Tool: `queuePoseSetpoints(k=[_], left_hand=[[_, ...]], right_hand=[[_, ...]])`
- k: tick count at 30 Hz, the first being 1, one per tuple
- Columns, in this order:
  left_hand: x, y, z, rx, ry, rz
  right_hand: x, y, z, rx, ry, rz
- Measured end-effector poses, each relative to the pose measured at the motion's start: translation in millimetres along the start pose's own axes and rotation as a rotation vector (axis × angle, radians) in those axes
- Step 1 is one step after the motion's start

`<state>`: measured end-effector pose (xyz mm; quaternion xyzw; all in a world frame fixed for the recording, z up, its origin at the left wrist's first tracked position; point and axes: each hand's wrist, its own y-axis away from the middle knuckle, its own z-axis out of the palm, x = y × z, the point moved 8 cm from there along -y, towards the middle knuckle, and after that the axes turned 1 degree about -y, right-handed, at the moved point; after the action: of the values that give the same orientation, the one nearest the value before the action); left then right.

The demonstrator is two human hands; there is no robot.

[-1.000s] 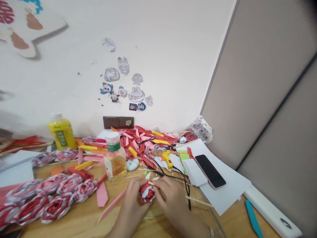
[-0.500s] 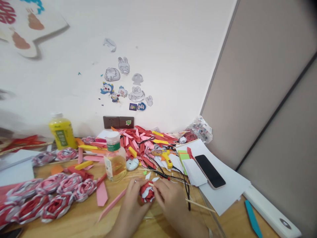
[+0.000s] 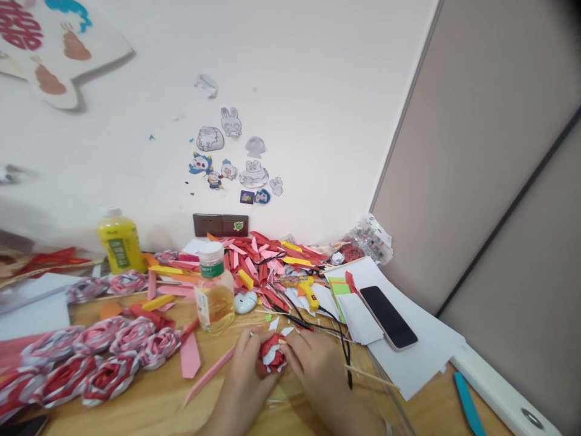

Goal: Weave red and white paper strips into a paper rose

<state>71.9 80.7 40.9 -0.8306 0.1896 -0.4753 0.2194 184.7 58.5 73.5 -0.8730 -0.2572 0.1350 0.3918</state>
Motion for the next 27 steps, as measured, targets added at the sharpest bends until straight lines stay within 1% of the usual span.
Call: queuePoseSetpoints(k=[6,12,15,18,20,23,27], left_hand=[[-2,1,2.7,-0.030,-0.017,-0.012],[-2,3,3.2,-0.028,-0.023,0.006],[-2,4,4.1,-0.040,-0.033,0.010],[-2,4,4.4,-0.041,-0.040,0.016],[-2,3,4.1,-0.036,-0.041,0.018],[0,3,2.9,-0.024,-0.042,0.022],[-1,3,2.5,-0.023,-0.046,0.024]], right_hand=[[0,-1,0,-0.013,-0.021,0.024],[10,3,9,-0.125,-0.105,0.152],[12,3,12,-0.155,-0.080,0.152],[6,1,9,-0.128,-0.027,0.080],[3,0,6,-0.096,0.000,0.056],[1,-1,3,-0.062,-0.003,0.049],[5,1,6,-0.059,-0.028,0.083]])
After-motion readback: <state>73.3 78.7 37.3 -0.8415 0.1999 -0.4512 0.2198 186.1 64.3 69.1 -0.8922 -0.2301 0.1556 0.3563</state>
